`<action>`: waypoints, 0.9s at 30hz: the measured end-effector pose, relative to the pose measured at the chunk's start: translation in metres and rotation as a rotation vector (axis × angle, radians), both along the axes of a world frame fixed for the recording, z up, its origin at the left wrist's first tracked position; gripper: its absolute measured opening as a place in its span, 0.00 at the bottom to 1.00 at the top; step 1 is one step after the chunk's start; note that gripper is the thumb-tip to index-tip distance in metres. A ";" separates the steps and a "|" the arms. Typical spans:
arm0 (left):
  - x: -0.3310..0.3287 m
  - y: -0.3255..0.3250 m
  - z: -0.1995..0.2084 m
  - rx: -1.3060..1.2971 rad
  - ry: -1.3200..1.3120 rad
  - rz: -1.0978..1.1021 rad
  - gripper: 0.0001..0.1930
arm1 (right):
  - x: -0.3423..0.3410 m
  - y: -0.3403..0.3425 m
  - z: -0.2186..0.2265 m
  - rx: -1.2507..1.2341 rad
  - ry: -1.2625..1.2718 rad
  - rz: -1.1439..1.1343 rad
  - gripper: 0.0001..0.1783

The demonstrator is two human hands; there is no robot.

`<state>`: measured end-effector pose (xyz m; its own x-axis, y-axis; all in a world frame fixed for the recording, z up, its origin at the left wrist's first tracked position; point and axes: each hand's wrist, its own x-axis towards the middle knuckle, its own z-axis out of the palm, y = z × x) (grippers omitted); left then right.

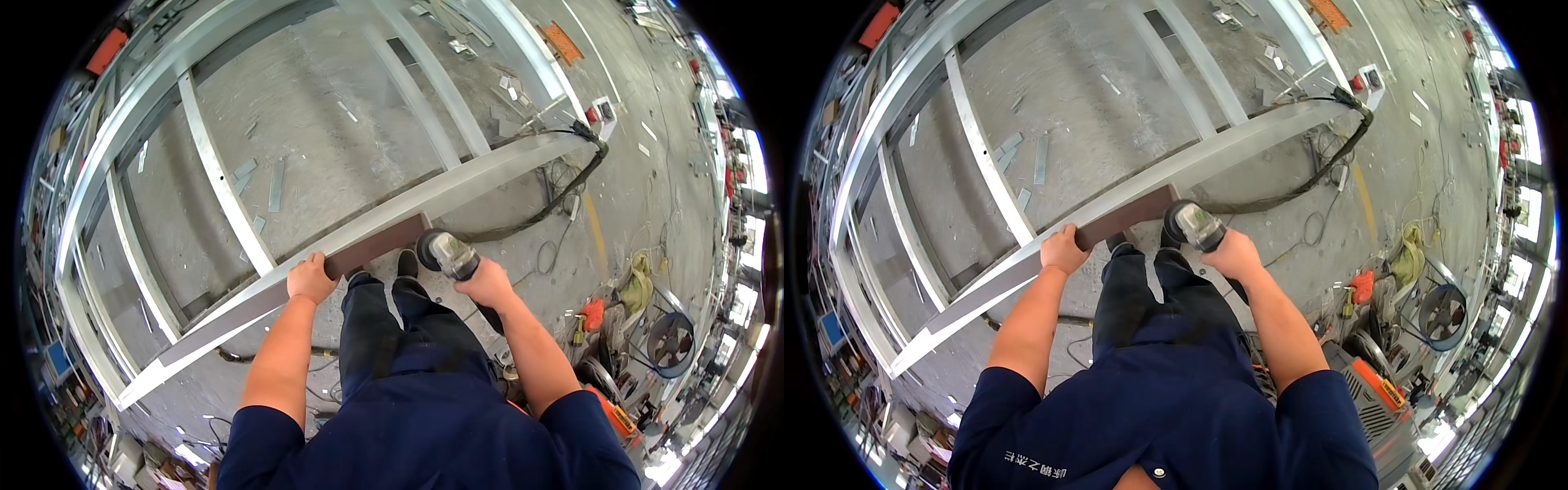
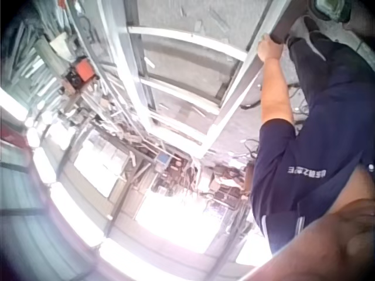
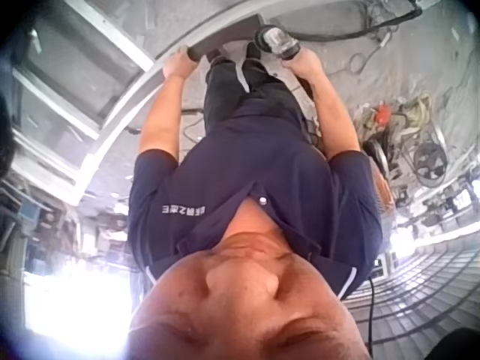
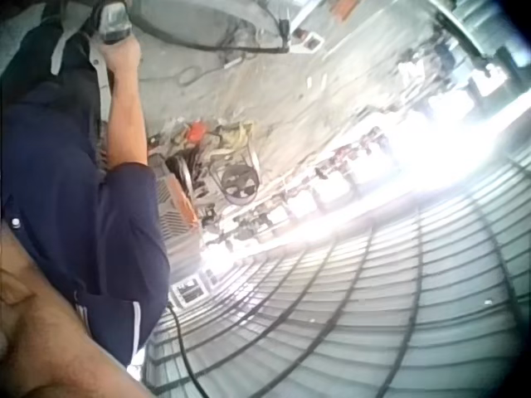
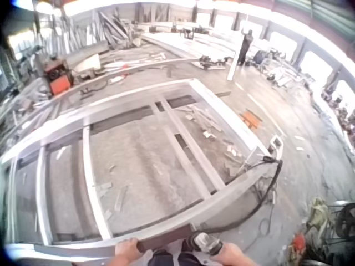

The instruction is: The person uses an angle grinder to smooth the edge of a metal bar, then places it into a large rectangular metal frame. They proceed to pick up and position several additional metal bars into the frame, aligning them as crossbars. Finally, they use a tape measure to check the dimensions of the frame.

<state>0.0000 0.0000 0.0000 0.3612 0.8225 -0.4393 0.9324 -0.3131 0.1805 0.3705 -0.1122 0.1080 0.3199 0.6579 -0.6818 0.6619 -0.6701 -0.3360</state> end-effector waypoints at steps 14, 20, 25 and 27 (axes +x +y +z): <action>-0.115 0.009 0.047 -0.338 0.150 -0.011 0.44 | 0.075 -0.113 0.073 0.270 -0.084 -0.442 0.16; -0.106 0.025 0.102 -0.205 0.158 0.032 0.34 | 0.088 -0.135 0.080 0.343 -0.144 -0.465 0.15; -0.082 0.084 0.274 0.298 -0.282 0.212 0.25 | 0.099 -0.137 0.073 0.361 -0.008 -0.559 0.14; -0.109 0.110 0.346 0.440 -0.235 0.433 0.25 | 0.105 -0.145 0.060 0.376 -0.002 -0.566 0.17</action>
<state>-0.1088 0.1097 0.3457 0.0025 0.9998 0.0215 0.9419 -0.0095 0.3358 0.4757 -0.2568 0.1675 0.6854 0.5809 -0.4390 0.2442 -0.7514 -0.6130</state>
